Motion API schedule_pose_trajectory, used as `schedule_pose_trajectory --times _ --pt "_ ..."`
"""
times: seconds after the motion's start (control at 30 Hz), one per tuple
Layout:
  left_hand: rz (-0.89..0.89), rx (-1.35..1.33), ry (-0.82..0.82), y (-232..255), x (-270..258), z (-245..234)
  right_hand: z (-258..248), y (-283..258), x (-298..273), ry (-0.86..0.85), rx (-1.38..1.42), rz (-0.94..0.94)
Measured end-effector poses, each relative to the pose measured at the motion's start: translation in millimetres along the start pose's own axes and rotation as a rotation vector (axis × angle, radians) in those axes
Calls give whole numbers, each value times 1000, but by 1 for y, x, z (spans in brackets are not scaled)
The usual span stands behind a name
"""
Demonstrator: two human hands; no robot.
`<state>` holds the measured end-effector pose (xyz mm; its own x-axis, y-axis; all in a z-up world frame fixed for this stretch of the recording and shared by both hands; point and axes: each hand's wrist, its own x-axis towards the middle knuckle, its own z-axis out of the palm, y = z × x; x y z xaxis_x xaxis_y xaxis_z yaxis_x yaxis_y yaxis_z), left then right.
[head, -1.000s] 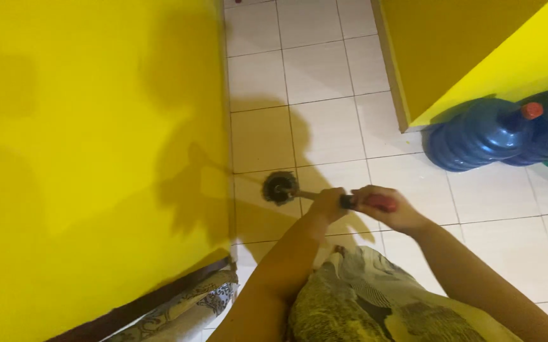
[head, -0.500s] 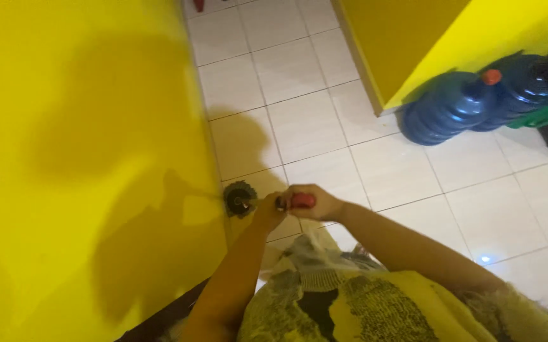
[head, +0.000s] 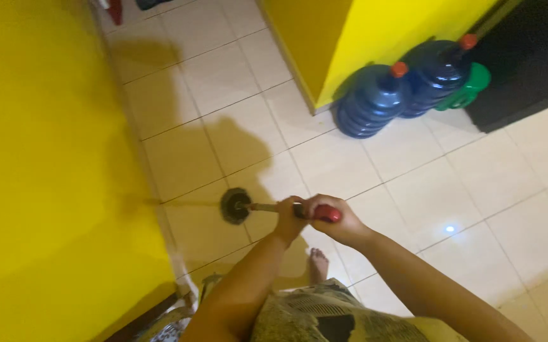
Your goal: Mop the floor of a home passing through a hallway and kitchen.
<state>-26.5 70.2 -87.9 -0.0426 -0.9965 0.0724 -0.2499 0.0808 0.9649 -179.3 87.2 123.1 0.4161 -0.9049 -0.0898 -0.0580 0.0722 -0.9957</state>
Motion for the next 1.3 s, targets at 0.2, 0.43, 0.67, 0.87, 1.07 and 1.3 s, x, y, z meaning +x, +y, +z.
schedule_pose_trajectory --times 0.2,0.43,0.67,0.87,1.07,1.3 --pt "66 53 -336 61 0 178 -114 -19 -114 322 -191 -40" --pt "202 275 -658 111 -6 271 -153 -32 -192 602 -313 168" --pt "67 463 -803 162 -3 223 -184 -20 -201 472 -424 263" --pt "-39 440 -606 156 -6 136 -159 -22 -138 157 -386 111" --pt "-111 459 -401 95 -42 -7 -47 -1 -60 -78 -298 89" --pt "-156 537 -139 -1 -158 -190 175 7 -26 -404 -187 1"
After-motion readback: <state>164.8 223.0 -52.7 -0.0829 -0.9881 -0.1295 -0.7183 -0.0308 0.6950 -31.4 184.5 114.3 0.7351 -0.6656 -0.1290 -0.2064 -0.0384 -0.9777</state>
